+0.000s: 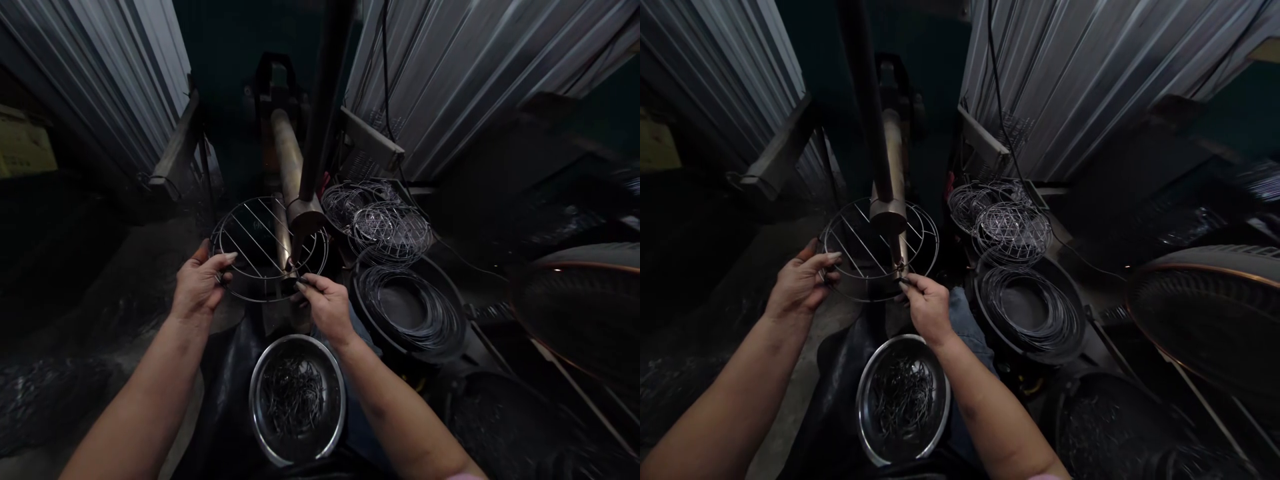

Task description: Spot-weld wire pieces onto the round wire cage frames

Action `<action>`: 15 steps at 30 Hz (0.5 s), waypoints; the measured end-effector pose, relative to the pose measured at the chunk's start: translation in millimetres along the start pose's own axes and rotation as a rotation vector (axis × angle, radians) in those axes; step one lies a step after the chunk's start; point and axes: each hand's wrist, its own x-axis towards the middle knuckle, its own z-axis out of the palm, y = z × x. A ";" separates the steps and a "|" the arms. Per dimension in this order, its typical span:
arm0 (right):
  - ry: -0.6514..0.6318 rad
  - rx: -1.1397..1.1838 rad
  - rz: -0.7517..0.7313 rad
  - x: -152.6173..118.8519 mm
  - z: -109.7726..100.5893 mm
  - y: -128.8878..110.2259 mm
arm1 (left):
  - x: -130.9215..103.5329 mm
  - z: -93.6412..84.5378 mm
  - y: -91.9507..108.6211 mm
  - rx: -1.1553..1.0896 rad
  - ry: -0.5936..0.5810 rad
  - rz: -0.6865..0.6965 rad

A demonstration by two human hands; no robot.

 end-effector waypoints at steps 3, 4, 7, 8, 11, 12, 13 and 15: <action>-0.016 0.012 -0.004 4.4 0.1 -0.1 | 3.5 2.9 0.2 0.002 0.015 -0.016; -0.020 0.010 -0.004 5.3 0.0 -0.2 | 4.0 3.3 0.2 -0.001 0.021 -0.018; -0.023 -0.007 0.000 6.8 0.1 -0.5 | 3.9 3.9 0.3 0.004 0.027 -0.023; -0.022 -0.012 -0.002 7.1 0.3 -0.8 | 3.7 4.0 0.5 0.015 0.028 -0.026; -0.014 -0.021 -0.019 7.9 1.2 -2.7 | 4.0 4.8 1.2 0.053 0.041 -0.044; -0.014 -0.026 -0.024 8.3 1.6 -3.7 | 4.8 5.0 1.3 0.058 0.048 -0.048; -0.016 -0.034 -0.027 8.7 1.9 -4.8 | 6.0 5.2 1.3 0.060 0.054 -0.052; -0.015 -0.054 -0.027 9.6 2.7 -7.3 | 9.3 5.3 0.9 0.062 0.062 -0.064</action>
